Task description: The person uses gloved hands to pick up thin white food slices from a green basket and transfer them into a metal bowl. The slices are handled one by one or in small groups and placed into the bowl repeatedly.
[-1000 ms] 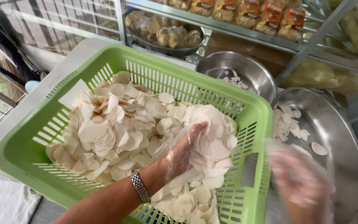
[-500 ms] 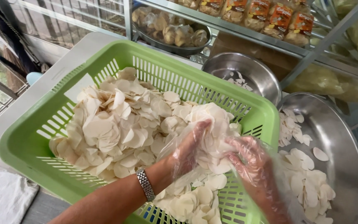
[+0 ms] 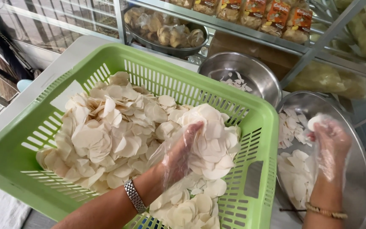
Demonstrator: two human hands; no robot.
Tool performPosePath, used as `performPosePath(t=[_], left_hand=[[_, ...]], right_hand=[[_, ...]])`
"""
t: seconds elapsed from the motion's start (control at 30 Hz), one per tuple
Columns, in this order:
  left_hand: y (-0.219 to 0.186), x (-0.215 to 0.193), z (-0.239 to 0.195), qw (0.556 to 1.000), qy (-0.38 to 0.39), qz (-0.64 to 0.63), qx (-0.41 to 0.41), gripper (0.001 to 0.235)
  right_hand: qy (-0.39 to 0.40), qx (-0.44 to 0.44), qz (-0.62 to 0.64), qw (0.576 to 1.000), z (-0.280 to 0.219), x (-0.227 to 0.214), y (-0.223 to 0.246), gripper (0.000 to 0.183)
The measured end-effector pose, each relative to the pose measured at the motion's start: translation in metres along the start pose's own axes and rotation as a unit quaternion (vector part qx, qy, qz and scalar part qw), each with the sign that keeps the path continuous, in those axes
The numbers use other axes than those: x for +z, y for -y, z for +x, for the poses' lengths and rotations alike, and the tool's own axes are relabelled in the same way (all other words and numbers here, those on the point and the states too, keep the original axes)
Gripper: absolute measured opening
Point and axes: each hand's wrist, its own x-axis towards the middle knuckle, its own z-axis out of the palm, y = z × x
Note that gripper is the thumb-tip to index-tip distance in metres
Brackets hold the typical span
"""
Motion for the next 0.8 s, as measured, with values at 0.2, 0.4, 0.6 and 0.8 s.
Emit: performPosePath(t=[0.2, 0.4, 0.6, 0.8], left_hand=[[-0.009, 0.017, -0.005, 0.996, -0.016, -0.077, -0.037, 0.083], [0.000, 0.009, 0.009, 0.998, 0.002, 0.031, -0.048, 0.084], [0.018, 0.002, 0.021, 0.994, 0.039, 0.090, -0.040, 0.085], [0.006, 0.018, -0.003, 0.988, 0.007, 0.117, -0.097, 0.096]], right_hand=[[-0.002, 0.096, -0.144, 0.985, 0.060, 0.009, -0.082, 0.032], [-0.006, -0.102, -0.344, 0.933, 0.066, 0.036, -0.049, 0.048], [0.047, -0.392, -0.196, 0.898, -0.062, 0.069, 0.075, 0.013], [0.255, -0.457, -0.303, 0.796, -0.120, 0.103, 0.066, 0.056]])
